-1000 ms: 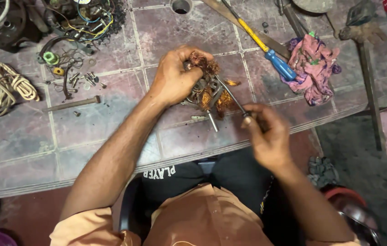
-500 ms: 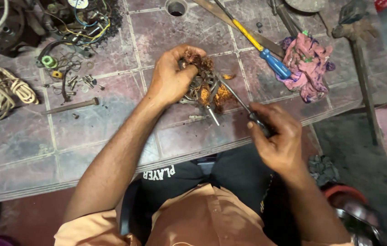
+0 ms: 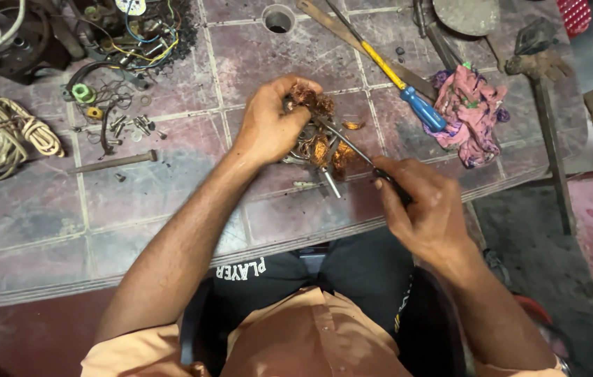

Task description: The recorder uses various screwdrivers and hand techniques to disassemble and inspect the copper windings and housing of a small electric motor.

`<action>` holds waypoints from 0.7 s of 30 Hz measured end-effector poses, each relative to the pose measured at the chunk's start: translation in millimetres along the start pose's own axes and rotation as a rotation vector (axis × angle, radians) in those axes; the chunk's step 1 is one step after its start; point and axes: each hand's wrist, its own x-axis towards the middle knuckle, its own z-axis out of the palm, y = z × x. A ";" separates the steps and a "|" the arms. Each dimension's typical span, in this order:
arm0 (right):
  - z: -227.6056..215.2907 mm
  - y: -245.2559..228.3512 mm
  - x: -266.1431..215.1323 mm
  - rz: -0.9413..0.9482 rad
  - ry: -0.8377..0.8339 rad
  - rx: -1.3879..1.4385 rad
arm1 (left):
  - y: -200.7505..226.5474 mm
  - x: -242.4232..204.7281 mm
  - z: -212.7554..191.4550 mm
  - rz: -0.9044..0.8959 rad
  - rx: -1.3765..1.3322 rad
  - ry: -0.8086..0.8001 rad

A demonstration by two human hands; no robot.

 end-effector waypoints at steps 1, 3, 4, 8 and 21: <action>-0.2 -1.3 0.4 -0.002 -0.003 0.000 | -2.5 -0.1 0.6 -0.001 -0.001 0.003; -0.8 -3.7 0.5 0.097 -0.045 -0.020 | -7.0 0.2 2.4 0.074 0.015 0.025; 0.9 -4.5 -0.6 0.097 -0.045 -0.019 | 1.2 -2.3 -0.1 0.073 0.016 0.026; 23.2 0.2 -12.9 -0.024 0.050 -0.162 | -2.1 -1.6 3.1 -0.029 0.035 0.028; 67.1 68.1 -60.0 0.346 0.371 0.571 | -5.3 -0.9 3.2 0.052 -0.009 0.014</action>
